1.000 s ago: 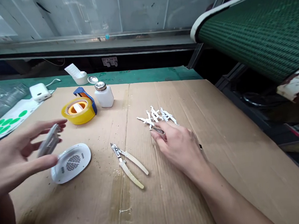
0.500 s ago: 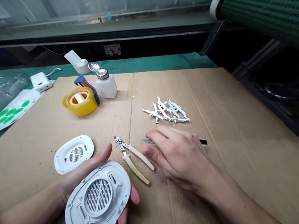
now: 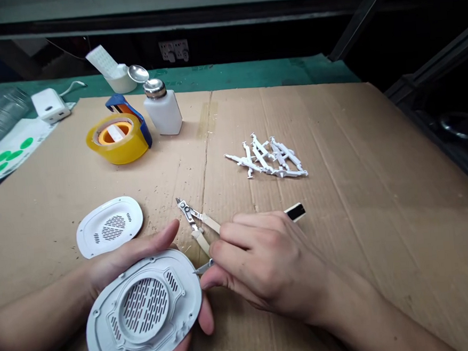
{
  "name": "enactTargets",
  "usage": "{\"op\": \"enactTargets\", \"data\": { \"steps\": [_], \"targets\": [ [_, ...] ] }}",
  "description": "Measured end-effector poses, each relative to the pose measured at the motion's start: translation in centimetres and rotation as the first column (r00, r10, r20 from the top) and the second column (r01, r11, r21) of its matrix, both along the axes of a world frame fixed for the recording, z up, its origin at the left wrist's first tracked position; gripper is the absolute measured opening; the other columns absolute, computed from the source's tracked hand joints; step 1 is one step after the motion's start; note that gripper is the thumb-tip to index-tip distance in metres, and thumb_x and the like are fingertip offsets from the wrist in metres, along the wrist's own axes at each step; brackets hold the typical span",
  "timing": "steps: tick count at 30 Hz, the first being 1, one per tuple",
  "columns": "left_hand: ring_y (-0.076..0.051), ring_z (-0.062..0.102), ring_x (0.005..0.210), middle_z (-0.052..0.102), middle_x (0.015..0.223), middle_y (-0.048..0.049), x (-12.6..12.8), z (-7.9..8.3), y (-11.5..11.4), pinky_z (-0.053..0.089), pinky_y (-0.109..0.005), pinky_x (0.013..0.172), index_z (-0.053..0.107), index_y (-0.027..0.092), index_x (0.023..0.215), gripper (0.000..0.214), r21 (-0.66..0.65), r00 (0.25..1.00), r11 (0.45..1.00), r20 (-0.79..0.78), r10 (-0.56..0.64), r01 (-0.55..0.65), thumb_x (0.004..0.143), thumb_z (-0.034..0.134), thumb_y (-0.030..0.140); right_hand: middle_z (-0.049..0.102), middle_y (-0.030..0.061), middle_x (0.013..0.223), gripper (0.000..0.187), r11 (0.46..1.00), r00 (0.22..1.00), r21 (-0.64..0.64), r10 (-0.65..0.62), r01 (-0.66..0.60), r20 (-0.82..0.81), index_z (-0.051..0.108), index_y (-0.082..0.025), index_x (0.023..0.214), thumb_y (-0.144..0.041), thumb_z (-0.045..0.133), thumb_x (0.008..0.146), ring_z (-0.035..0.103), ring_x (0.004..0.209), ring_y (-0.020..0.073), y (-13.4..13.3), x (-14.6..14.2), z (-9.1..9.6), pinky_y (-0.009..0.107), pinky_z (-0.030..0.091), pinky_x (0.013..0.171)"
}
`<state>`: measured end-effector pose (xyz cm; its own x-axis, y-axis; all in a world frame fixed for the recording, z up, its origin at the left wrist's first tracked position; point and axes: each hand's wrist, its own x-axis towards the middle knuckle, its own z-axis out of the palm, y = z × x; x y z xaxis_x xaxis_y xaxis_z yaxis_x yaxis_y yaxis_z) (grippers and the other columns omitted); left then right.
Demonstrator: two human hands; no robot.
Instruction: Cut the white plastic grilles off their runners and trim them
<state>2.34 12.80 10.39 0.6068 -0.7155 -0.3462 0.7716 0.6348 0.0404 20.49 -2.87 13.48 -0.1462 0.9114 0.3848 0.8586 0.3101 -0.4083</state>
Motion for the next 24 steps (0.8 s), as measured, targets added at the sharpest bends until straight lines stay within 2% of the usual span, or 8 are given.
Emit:
{"op": "enactTargets", "data": {
  "steps": [7,13,18,22,24],
  "targets": [
    [-0.024,0.069,0.067,0.07,0.084,-0.0152,-0.16,-0.2,-0.28,0.055,-0.032,0.049,0.068,0.003,0.112,0.117,0.035,1.0,0.999,0.007,-0.008,0.008,0.069,0.013,0.097,0.049,-0.0007,0.065,0.038,0.998,0.997,-0.055,0.03,-0.026,0.069,0.064,-0.014,0.074,-0.037,0.051,0.101,0.038,0.059,0.0136,0.25,0.1,0.69,0.033,0.023,0.054],
    [-0.023,0.068,0.064,0.069,0.083,-0.0128,-0.02,-0.36,-0.25,0.055,-0.033,0.048,0.067,0.004,0.113,0.111,0.06,0.997,0.998,0.07,-0.012,0.008,0.072,0.018,0.095,0.048,-0.0016,0.066,0.039,1.0,0.999,-0.023,0.016,-0.015,0.033,0.056,-0.017,0.07,-0.04,0.051,0.101,0.035,0.059,0.0133,0.09,0.04,0.08,0.033,0.022,0.055],
    [-0.022,0.065,0.057,0.069,0.076,-0.0108,0.22,0.04,-0.39,0.052,-0.032,0.046,0.067,0.005,0.108,0.101,0.113,0.994,0.993,0.104,-0.033,0.021,0.075,0.025,0.091,0.047,-0.0014,0.063,0.04,1.0,0.997,-0.017,0.022,-0.021,0.07,0.059,-0.016,0.07,-0.041,0.051,0.101,0.036,0.058,0.013,0.43,-0.12,0.35,0.032,0.023,0.054],
    [-0.018,0.061,0.05,0.067,0.066,-0.0085,0.29,0.14,-0.7,0.044,-0.026,0.041,0.067,0.005,0.104,0.093,0.131,0.986,0.991,0.167,-0.022,0.0,0.082,0.022,0.084,0.047,-0.0016,0.063,0.039,1.0,0.999,0.014,0.014,-0.014,0.05,0.061,-0.016,0.07,-0.038,0.053,0.1,0.035,0.057,0.0129,0.72,-0.21,0.45,0.032,0.023,0.053],
    [-0.019,0.061,0.05,0.066,0.066,-0.0081,0.33,0.16,-0.7,0.042,-0.025,0.04,0.067,0.005,0.105,0.097,0.106,0.985,0.994,0.169,-0.019,0.001,0.081,0.019,0.086,0.047,-0.001,0.063,0.038,1.0,1.0,0.02,0.019,-0.02,0.025,0.063,-0.015,0.072,-0.038,0.052,0.1,0.036,0.057,0.0132,0.68,-0.13,0.47,0.032,0.022,0.053]
  ]
}}
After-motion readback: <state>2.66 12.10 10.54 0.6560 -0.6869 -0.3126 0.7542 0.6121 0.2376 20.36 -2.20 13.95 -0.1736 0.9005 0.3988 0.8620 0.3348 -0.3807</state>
